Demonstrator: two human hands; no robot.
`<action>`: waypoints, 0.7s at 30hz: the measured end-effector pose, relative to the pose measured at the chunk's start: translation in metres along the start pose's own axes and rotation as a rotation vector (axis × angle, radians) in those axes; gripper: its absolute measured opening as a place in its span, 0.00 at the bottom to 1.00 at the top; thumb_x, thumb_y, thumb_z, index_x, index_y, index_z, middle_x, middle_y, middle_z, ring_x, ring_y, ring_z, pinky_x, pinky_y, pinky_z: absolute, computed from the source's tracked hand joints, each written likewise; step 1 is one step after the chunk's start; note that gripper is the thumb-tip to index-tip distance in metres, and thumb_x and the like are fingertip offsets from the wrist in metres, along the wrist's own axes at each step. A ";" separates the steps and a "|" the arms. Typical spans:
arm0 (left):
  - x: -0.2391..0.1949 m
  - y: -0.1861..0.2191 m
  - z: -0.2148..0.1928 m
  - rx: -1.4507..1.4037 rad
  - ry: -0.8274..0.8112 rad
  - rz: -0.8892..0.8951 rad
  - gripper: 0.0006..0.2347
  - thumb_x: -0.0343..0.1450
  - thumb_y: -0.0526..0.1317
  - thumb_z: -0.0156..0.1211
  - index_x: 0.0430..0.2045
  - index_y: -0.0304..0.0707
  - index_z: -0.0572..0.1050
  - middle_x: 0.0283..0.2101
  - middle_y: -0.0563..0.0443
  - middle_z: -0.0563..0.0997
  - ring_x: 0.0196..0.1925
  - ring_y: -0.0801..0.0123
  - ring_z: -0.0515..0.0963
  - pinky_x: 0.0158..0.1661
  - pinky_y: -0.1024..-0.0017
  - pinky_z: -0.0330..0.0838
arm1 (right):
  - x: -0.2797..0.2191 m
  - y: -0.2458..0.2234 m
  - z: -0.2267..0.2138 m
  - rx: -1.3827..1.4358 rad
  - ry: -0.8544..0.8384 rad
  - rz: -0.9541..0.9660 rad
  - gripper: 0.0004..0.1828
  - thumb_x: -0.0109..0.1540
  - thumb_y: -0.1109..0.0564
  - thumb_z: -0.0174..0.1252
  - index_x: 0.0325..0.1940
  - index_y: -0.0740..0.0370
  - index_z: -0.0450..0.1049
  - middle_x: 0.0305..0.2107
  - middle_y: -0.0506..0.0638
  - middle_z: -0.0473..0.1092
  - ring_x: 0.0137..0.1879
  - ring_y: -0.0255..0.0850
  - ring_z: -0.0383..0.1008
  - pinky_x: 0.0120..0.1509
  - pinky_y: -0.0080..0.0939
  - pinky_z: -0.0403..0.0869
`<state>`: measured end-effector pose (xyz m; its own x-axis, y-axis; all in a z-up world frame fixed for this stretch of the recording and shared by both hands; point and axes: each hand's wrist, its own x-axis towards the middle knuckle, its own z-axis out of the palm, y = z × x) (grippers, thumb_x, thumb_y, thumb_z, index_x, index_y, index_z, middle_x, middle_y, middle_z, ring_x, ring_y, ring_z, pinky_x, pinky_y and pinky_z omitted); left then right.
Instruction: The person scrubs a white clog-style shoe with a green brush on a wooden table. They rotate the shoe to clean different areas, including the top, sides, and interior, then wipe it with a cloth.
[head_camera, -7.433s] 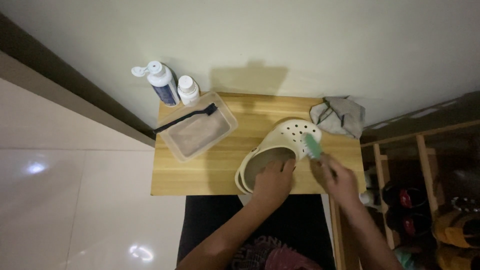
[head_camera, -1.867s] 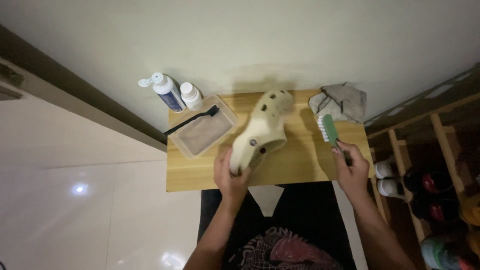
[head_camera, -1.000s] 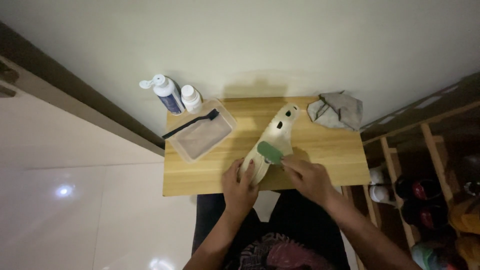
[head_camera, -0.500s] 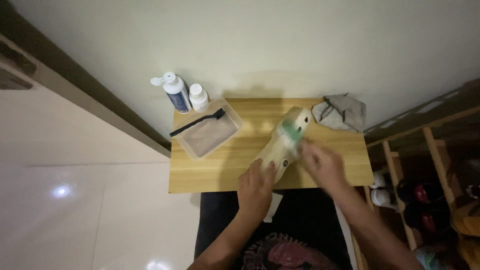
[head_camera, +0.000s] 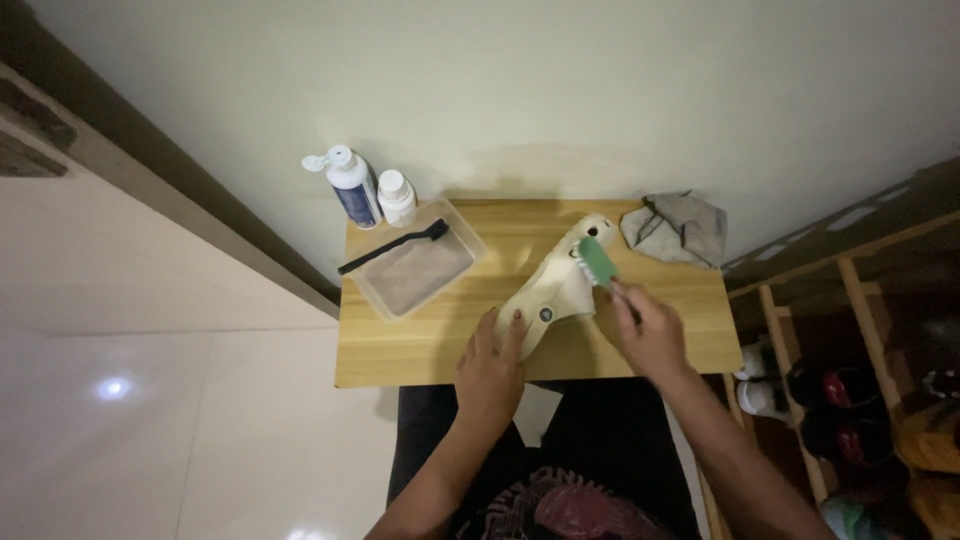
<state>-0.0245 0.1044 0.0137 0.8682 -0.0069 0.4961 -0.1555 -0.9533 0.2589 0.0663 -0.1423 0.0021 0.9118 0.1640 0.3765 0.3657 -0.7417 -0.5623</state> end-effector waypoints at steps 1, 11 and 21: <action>-0.002 0.000 0.002 -0.001 0.002 -0.001 0.24 0.66 0.33 0.62 0.60 0.44 0.72 0.55 0.36 0.75 0.45 0.52 0.84 0.31 0.65 0.84 | -0.009 -0.009 0.003 -0.002 0.000 -0.002 0.10 0.66 0.58 0.61 0.50 0.57 0.82 0.42 0.53 0.81 0.49 0.49 0.82 0.55 0.50 0.78; -0.003 -0.005 0.010 -0.026 -0.012 0.007 0.24 0.70 0.36 0.58 0.64 0.47 0.67 0.57 0.37 0.73 0.51 0.51 0.82 0.32 0.65 0.85 | 0.001 -0.030 -0.011 -0.073 -0.122 -0.003 0.09 0.66 0.55 0.58 0.49 0.54 0.79 0.34 0.57 0.80 0.39 0.56 0.81 0.44 0.58 0.78; -0.005 -0.013 0.010 -0.119 -0.186 -0.025 0.27 0.68 0.36 0.61 0.65 0.49 0.67 0.61 0.37 0.67 0.59 0.47 0.77 0.50 0.64 0.81 | 0.022 -0.028 -0.032 0.111 -0.211 0.331 0.13 0.65 0.53 0.60 0.54 0.44 0.81 0.32 0.54 0.81 0.39 0.52 0.82 0.43 0.53 0.77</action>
<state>-0.0219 0.1139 -0.0005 0.9429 -0.0500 0.3293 -0.1779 -0.9115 0.3709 0.0698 -0.1392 0.0494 0.9977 0.0665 0.0088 0.0532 -0.7041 -0.7081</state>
